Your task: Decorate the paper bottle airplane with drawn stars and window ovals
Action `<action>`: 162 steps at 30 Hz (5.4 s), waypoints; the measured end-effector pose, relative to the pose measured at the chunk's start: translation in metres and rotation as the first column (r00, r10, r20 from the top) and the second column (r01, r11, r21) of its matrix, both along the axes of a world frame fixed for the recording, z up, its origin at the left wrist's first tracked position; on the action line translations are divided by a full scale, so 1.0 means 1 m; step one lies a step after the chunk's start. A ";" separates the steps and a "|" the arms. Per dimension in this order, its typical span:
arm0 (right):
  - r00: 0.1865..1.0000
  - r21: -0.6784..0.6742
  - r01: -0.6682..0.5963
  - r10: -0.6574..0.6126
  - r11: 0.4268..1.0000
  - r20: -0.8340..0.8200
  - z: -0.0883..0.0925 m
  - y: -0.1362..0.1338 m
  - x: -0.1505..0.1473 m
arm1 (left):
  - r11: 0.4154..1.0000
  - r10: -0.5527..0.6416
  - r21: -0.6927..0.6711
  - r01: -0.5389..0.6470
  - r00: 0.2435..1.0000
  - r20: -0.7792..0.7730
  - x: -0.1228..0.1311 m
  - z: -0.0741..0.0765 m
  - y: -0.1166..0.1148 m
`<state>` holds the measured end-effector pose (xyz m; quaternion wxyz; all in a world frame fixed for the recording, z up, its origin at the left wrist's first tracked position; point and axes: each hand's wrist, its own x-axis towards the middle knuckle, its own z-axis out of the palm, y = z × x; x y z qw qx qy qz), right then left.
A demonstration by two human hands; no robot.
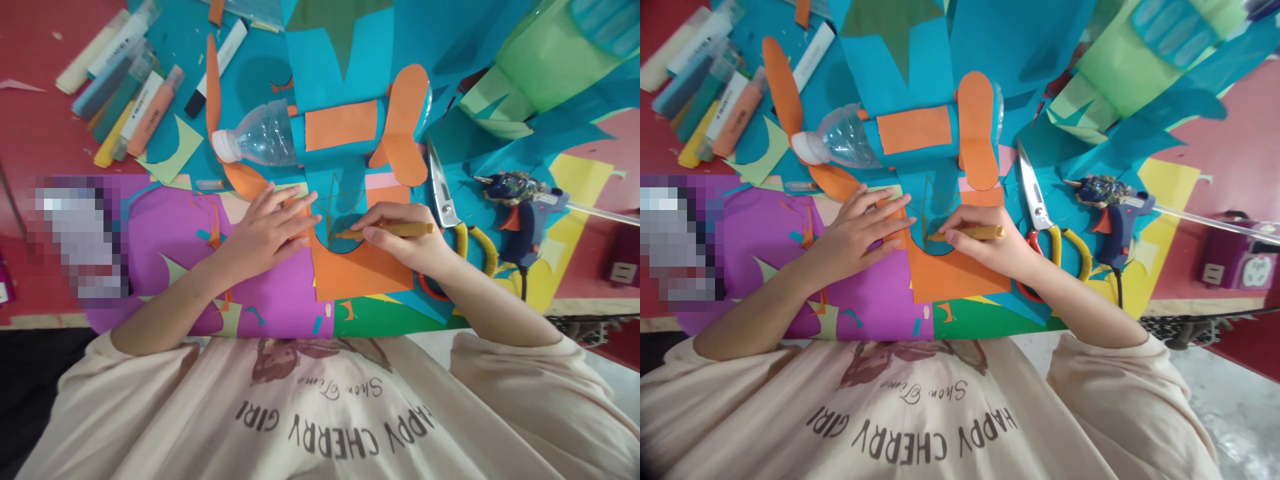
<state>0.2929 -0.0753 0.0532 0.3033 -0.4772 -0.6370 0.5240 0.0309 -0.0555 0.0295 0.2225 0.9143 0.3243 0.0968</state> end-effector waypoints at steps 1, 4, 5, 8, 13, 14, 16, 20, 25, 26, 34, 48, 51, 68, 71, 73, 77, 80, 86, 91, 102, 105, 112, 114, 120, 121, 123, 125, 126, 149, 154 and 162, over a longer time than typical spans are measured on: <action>1.000 0.003 0.005 -0.005 1.000 0.006 -0.001 0.000 0.000 | 1.000 0.001 0.002 -0.001 1.000 -0.001 0.000 0.000 0.000; 0.999 -0.002 -0.019 0.020 1.000 0.028 0.000 0.000 0.000 | 1.000 0.000 0.011 0.000 1.000 0.001 0.000 0.000 0.000; 0.999 -0.009 -0.037 0.038 0.999 0.030 0.000 0.000 0.000 | 1.000 -0.001 0.012 0.001 1.000 0.001 0.000 0.000 0.000; 0.996 -0.020 -0.076 0.077 0.997 0.037 0.003 0.001 0.000 | 1.000 0.001 -0.004 -0.001 1.000 -0.018 0.000 0.000 0.001; 0.995 -0.026 -0.096 0.097 0.995 0.037 0.003 0.001 -0.001 | 1.000 0.009 -0.025 -0.009 1.000 -0.011 0.000 0.000 0.001; 0.996 -0.022 -0.084 0.085 0.996 0.031 0.003 0.000 -0.001 | 1.000 0.009 -0.020 -0.010 1.000 -0.010 0.000 0.000 0.001; 0.999 -0.007 -0.037 0.037 0.999 0.024 0.000 0.000 0.000 | 1.000 0.009 -0.001 -0.009 1.000 -0.008 0.000 0.000 0.000; 0.999 0.045 0.052 -0.052 0.998 0.015 -0.004 0.000 0.001 | 1.000 0.007 0.010 -0.007 1.000 -0.002 0.000 0.000 0.000; 0.994 0.104 0.097 -0.102 0.990 0.039 -0.005 0.000 0.001 | 1.000 0.009 0.010 -0.009 1.000 -0.018 0.000 0.000 0.000; 0.994 0.106 0.100 -0.105 0.989 0.041 -0.005 0.000 0.001 | 1.000 0.007 0.013 -0.007 1.000 -0.018 0.000 0.000 0.000; 0.994 0.104 0.073 -0.081 0.992 0.075 -0.005 0.001 0.000 | 1.000 0.007 0.000 -0.007 1.000 0.013 -0.001 -0.001 0.000; 0.999 0.022 0.022 -0.023 1.000 0.049 -0.001 0.000 -0.001 | 1.000 0.007 0.017 -0.007 1.000 0.012 -0.001 -0.002 0.001; 0.999 0.007 0.005 -0.005 1.000 0.050 0.000 0.000 -0.001 | 0.999 0.000 0.034 0.000 1.000 0.011 -0.001 -0.001 0.000; 0.996 0.053 0.081 -0.082 0.995 0.027 -0.007 0.005 0.003 | 1.000 0.011 0.003 -0.011 1.000 -0.006 0.000 -0.001 0.001; 0.996 0.069 0.082 -0.083 0.994 0.015 -0.007 0.004 0.002 | 1.000 0.009 0.023 -0.009 1.000 0.009 -0.001 -0.002 0.000; 0.996 0.073 0.079 -0.081 0.994 0.030 -0.006 0.003 0.002 | 0.999 0.002 0.033 -0.003 1.000 0.022 -0.001 -0.002 0.000; 0.996 0.039 0.062 -0.065 0.997 0.067 -0.005 0.002 0.002 | 1.000 0.004 0.013 -0.004 1.000 0.003 -0.001 -0.001 0.000; 0.995 0.003 0.056 -0.056 0.998 0.078 -0.004 0.001 0.002 | 1.000 -0.001 0.025 0.001 1.000 0.002 -0.001 -0.001 0.000; 0.999 -0.012 0.023 -0.022 1.000 0.039 -0.001 0.000 0.001 | 0.998 -0.014 0.067 0.013 1.000 0.019 -0.001 -0.001 0.000; 1.000 -0.020 0.013 -0.012 1.000 0.024 -0.001 0.001 0.002 | 0.998 -0.015 0.066 0.016 1.000 -0.013 0.000 -0.002 0.000; 0.993 0.086 0.113 -0.114 0.990 0.010 -0.007 0.006 0.002 | 0.998 -0.010 0.061 0.010 1.000 -0.001 -0.002 -0.002 0.000; 0.993 0.091 0.112 -0.115 0.990 0.029 -0.008 0.005 0.002 | 0.998 -0.013 0.067 0.012 1.000 0.017 -0.002 -0.002 0.000; 0.992 0.046 0.105 -0.107 0.993 0.061 -0.007 0.003 0.001 | 0.997 -0.011 0.075 0.010 1.000 0.009 -0.002 -0.003 0.000; 0.994 0.035 0.089 -0.091 0.995 0.061 -0.005 0.002 0.001 | 0.997 -0.011 0.074 0.011 1.000 0.005 -0.002 -0.003 0.000; 0.997 -0.031 0.062 -0.061 0.998 0.051 -0.003 0.002 0.002 | 0.996 -0.009 0.087 0.011 1.000 -0.015 -0.002 -0.003 0.001; 0.997 -0.026 0.070 -0.069 0.997 0.046 -0.003 0.002 0.002 | 0.995 -0.011 0.096 0.012 1.000 -0.009 -0.002 -0.003 0.001; 0.995 0.004 0.091 -0.091 0.996 0.027 -0.005 0.003 0.002 | 0.994 -0.015 0.111 0.014 1.000 0.011 -0.002 -0.003 0.001; 0.994 0.041 0.108 -0.108 0.993 0.006 -0.006 0.004 0.001 | 0.994 -0.016 0.108 0.014 1.000 0.019 -0.002 -0.004 0.000; 0.994 0.056 0.111 -0.111 0.992 -0.003 -0.007 0.004 0.001 | 0.995 -0.016 0.100 0.014 1.000 0.020 -0.002 -0.004 0.000; 0.991 0.073 0.118 -0.122 0.990 0.051 -0.005 0.005 0.001 | 1.000 0.003 0.014 -0.003 1.000 -0.023 -0.001 0.000 0.001; 0.993 0.023 0.093 -0.094 0.995 0.070 -0.004 0.004 0.002 | 0.999 -0.006 0.032 0.006 1.000 0.014 -0.002 -0.001 0.001; 0.996 -0.010 0.070 -0.069 0.998 0.054 -0.002 0.004 0.003 | 1.000 0.002 0.010 -0.002 1.000 0.018 -0.001 -0.001 0.001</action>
